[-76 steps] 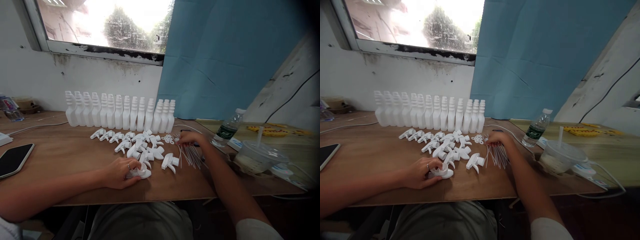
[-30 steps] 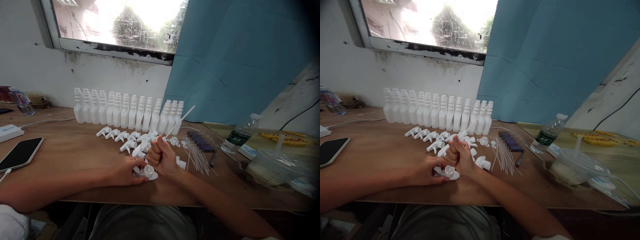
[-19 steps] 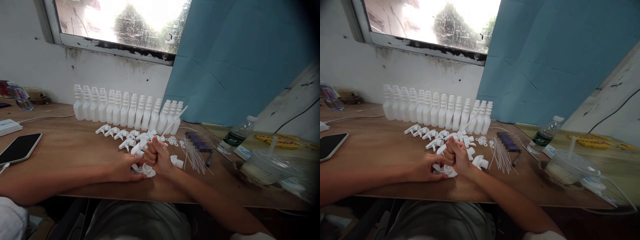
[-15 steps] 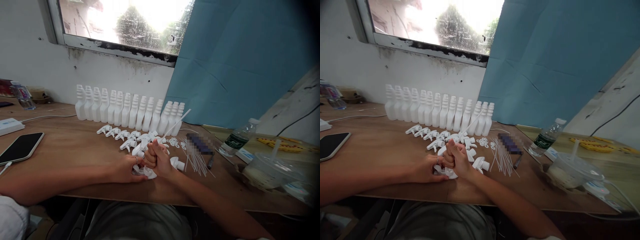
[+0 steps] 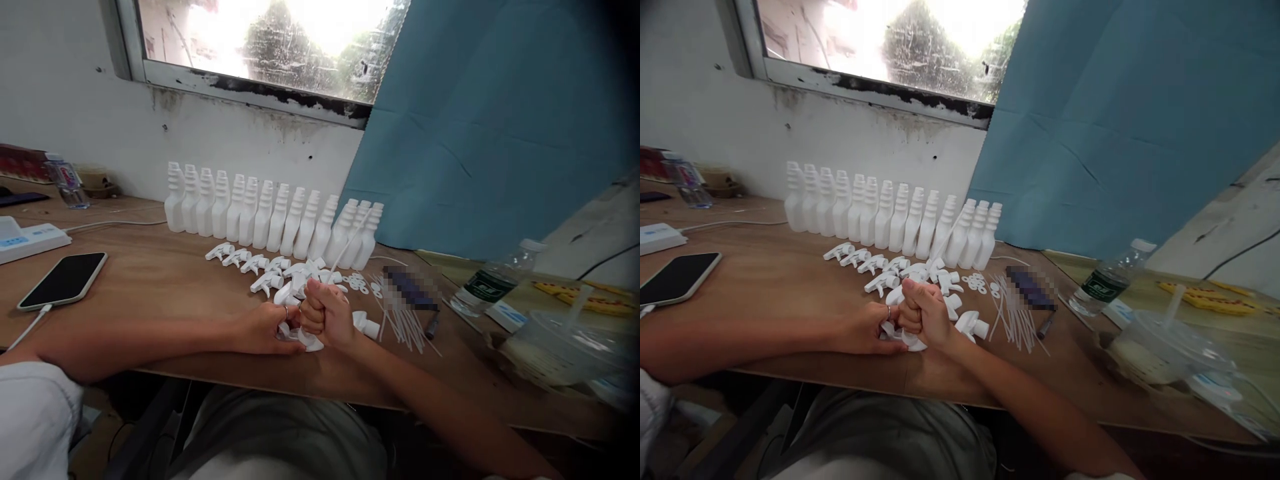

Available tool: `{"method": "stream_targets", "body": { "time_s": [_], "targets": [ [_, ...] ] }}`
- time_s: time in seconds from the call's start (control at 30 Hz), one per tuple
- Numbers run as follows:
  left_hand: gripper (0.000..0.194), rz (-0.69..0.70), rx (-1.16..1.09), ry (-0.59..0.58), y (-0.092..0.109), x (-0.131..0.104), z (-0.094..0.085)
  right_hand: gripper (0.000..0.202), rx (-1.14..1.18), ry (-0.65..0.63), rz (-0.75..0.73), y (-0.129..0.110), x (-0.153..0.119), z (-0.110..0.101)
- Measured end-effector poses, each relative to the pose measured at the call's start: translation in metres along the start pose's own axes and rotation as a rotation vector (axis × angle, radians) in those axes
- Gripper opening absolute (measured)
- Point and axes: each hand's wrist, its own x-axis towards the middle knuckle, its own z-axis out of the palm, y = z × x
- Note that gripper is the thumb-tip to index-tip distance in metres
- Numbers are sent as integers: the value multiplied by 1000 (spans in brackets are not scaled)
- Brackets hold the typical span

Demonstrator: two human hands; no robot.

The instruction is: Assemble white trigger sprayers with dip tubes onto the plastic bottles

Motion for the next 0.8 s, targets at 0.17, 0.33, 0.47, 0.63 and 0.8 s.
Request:
{"method": "stream_targets", "body": {
  "time_s": [0.17,0.33,0.47,0.63,0.8],
  "targets": [
    [33,-10,23,-40,0,1,0,57,-66,34,53,3,-2,-4],
    [29,-1,-10,-86,5,-2,-4,53,-29,-100,66,-5,-3,-8],
    [31,22,-262,-99,6,-6,-7,17,-298,-111,-166,-29,-28,-13],
    [48,-48,-612,-34,11,-8,-2,77,-1109,-98,-457,-42,-71,-13],
    [39,130,-364,-149,19,0,-24,60,-1807,-264,-814,-31,-68,-7]
  ]
}}
